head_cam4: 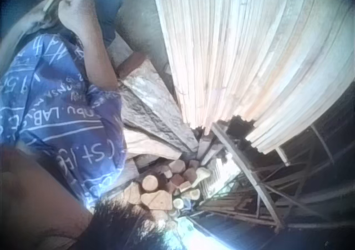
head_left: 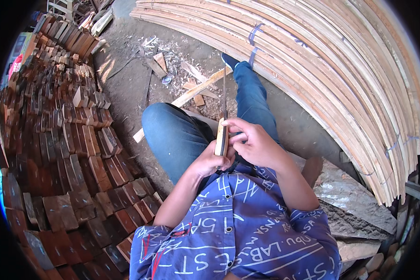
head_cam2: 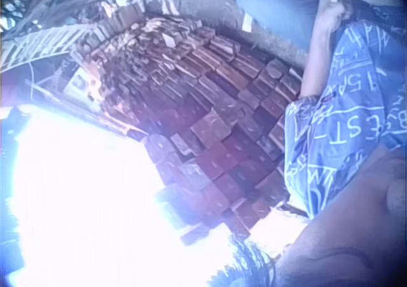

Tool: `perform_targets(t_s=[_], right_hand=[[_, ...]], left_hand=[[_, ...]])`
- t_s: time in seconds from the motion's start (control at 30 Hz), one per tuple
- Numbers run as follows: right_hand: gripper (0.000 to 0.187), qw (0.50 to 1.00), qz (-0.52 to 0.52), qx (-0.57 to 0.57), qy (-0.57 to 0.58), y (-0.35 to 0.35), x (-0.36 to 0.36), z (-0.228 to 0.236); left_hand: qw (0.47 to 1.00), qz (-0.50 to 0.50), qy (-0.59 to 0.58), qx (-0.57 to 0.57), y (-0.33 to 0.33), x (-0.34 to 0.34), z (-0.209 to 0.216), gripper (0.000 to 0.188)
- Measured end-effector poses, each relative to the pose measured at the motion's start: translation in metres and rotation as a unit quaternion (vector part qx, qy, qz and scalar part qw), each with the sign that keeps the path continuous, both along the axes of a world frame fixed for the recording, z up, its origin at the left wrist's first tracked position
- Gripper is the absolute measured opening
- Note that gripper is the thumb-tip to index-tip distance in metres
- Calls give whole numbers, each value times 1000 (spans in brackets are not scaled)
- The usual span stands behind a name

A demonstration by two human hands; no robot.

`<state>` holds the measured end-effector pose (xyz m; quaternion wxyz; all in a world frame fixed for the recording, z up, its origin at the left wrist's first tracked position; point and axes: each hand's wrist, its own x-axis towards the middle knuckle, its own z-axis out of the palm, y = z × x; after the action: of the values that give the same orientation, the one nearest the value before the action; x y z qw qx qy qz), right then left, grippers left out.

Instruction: The person sits on the ground and uses a large knife to shave and shape a long, thin piece of wood. They hold the wood with their left hand and use the knife with their right hand to remove thin strips of wood, refining the piece's shape.

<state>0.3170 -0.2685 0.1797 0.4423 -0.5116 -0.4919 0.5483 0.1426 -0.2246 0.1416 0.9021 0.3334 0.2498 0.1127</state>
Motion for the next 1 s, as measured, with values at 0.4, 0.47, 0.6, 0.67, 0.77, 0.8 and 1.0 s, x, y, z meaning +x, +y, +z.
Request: perform_targets(t_s=[0.4,0.47,0.6,0.67,0.77,0.8,1.0], right_hand=[[25,962,-264,72,10,-15,57,-18],[25,963,-247,90,67,-10,60,-20],[24,954,-188,84,219,27,35,-20],[25,950,-169,83,249,57,19,-11],[24,947,-139,77,281,99,13,-12],[22,945,-153,46,284,111,13,-15],[41,916,-141,-185,327,196,-28,-33]], left_hand=[[955,23,112,275,36,-14,47,36],[934,37,154,322,59,-9,69,31],[904,73,216,363,106,11,113,21],[890,53,220,396,130,13,109,26],[882,45,228,410,149,8,97,26],[883,27,230,408,154,6,91,27],[891,-41,181,414,197,-5,35,49]])
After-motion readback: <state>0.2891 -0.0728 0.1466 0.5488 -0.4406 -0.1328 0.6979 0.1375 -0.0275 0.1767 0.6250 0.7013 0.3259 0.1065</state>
